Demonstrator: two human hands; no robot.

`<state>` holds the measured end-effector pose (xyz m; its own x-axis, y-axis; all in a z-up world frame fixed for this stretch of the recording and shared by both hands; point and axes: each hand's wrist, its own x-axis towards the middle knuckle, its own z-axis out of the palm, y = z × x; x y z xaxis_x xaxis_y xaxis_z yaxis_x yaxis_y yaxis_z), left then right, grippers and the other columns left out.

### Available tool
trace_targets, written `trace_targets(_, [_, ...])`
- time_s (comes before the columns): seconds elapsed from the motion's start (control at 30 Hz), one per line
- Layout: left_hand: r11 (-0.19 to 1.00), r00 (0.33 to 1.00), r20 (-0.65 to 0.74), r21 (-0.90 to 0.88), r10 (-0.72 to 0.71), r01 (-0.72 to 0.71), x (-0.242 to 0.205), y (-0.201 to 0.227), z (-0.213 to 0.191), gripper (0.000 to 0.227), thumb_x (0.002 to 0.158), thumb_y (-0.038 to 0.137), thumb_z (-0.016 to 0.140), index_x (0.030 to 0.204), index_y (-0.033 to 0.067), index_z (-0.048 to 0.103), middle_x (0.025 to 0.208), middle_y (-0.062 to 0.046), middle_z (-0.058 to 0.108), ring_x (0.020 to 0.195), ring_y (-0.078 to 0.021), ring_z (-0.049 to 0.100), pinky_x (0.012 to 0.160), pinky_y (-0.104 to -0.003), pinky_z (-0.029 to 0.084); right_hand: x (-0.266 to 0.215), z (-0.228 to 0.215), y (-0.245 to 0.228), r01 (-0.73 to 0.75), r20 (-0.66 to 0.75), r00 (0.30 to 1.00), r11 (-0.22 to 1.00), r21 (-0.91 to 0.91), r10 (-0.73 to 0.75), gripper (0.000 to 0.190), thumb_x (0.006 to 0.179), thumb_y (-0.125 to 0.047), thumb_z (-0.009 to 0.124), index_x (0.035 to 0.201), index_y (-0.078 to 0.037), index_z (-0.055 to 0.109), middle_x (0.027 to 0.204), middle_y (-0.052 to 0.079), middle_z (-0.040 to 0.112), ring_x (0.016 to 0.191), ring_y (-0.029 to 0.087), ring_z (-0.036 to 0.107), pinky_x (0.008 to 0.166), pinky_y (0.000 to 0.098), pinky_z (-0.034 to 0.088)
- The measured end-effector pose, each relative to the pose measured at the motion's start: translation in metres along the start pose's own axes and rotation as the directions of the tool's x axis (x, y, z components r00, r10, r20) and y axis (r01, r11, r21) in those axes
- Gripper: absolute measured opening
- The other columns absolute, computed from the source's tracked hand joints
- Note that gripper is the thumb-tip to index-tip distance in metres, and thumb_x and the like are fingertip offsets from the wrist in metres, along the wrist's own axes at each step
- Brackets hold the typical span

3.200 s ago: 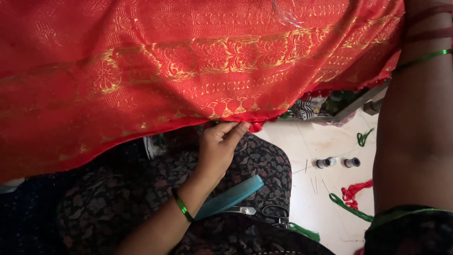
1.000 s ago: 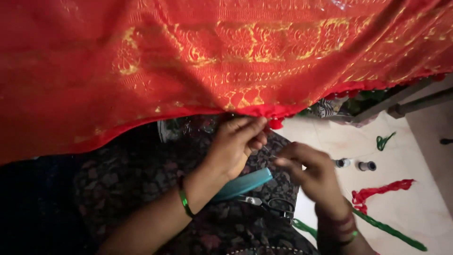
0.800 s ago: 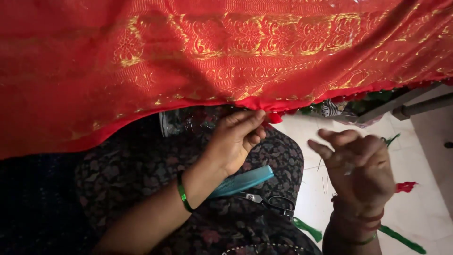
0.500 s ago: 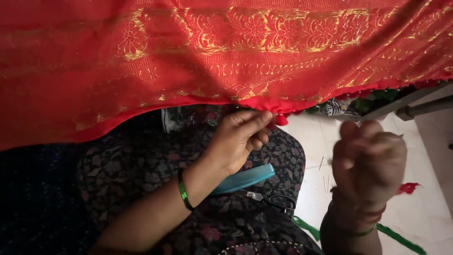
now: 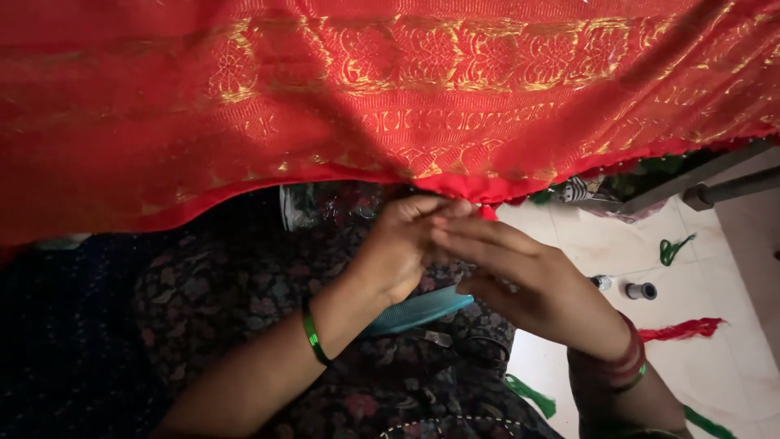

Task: Attaching decorative tassels and pom-poms to the edge of a red fabric using a needle, thread, and scissors.

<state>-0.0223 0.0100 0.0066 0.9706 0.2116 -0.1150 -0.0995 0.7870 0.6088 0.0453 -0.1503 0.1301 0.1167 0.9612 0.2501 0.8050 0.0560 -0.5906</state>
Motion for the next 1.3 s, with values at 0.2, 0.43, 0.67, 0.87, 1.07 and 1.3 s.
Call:
trace_targets(0.2, [1.0, 1.0, 0.031, 0.01, 0.005, -0.005, 0.003, 0.006, -0.001, 0.021, 0.105, 0.019, 0.066, 0.11, 0.0001, 0.074, 0.093, -0.007, 0.072, 0.068, -0.0073, 0.06, 0.057, -0.022, 0.046, -0.051, 0.012, 0.025, -0.336, -0.294, 0.913, 0.931, -0.143, 0.284, 0.041, 0.08, -0.002, 0.085, 0.119, -0.013, 0.079, 0.087, 0.003, 0.073, 0.081, 0.014, 0.068, 0.068, 0.0287, 0.056])
trace_targets(0.43, [0.999, 0.999, 0.044, -0.033, 0.002, -0.001, 0.007, 0.011, 0.0, 0.02, 0.102, 0.019, 0.065, 0.107, 0.0013, 0.074, 0.099, -0.006, 0.076, 0.066, -0.006, 0.06, 0.055, -0.019, 0.044, -0.063, 0.008, 0.008, -0.164, -0.468, 0.877, 0.983, -0.079, 0.109, 0.03, 0.075, 0.007, 0.082, 0.1, -0.008, 0.073, 0.094, 0.006, 0.07, 0.091, 0.016, 0.068, 0.073, 0.0258, 0.057])
trace_targets(0.67, [1.0, 0.999, 0.028, -0.003, 0.021, -0.021, 0.005, 0.017, 0.002, 0.022, 0.103, 0.02, 0.065, 0.108, 0.0011, 0.074, 0.098, -0.006, 0.075, 0.068, -0.0058, 0.06, 0.058, -0.02, 0.045, -0.087, 0.005, 0.014, -0.213, -0.367, 0.895, 0.966, 0.146, 0.253, 0.027, 0.075, 0.009, 0.076, 0.099, -0.003, 0.075, 0.1, 0.011, 0.071, 0.088, 0.019, 0.076, 0.074, 0.0293, 0.064])
trace_targets(0.87, [0.984, 0.997, 0.006, 0.164, 0.072, -0.072, 0.001, 0.017, 0.003, 0.024, 0.101, 0.022, 0.066, 0.104, 0.0, 0.075, 0.081, -0.002, 0.071, 0.062, -0.0059, 0.058, 0.053, -0.021, 0.042, -0.101, 0.003, 0.016, -0.174, -0.383, 0.838, 0.856, 0.487, 0.389, 0.027, 0.08, 0.01, 0.067, 0.106, 0.005, 0.074, 0.099, 0.018, 0.079, 0.084, 0.022, 0.079, 0.066, 0.0299, 0.063])
trace_targets(1.07, [0.884, 0.992, 0.024, 0.451, 0.126, -0.124, -0.009, 0.028, 0.011, 0.025, 0.099, 0.022, 0.07, 0.097, -0.002, 0.077, 0.063, 0.001, 0.062, 0.053, -0.0054, 0.055, 0.047, -0.023, 0.042, -0.05, -0.025, -0.011, -0.289, -0.29, 0.932, 0.929, -0.231, 0.217, 0.033, 0.078, -0.004, 0.079, 0.11, -0.005, 0.075, 0.108, 0.009, 0.072, 0.083, 0.019, 0.071, 0.066, 0.0298, 0.055])
trace_targets(1.3, [0.786, 0.996, 0.082, 0.613, 0.031, -0.075, -0.012, 0.039, 0.016, 0.02, 0.094, 0.021, 0.073, 0.098, 0.003, 0.081, 0.064, 0.003, 0.065, 0.053, -0.0036, 0.054, 0.049, -0.021, 0.044, 0.002, -0.053, 0.005, 0.054, -0.081, 0.992, 0.89, -0.453, -0.101, 0.02, 0.079, -0.016, 0.087, 0.097, -0.015, 0.079, 0.096, 0.0, 0.067, 0.089, 0.019, 0.058, 0.075, 0.0349, 0.047])
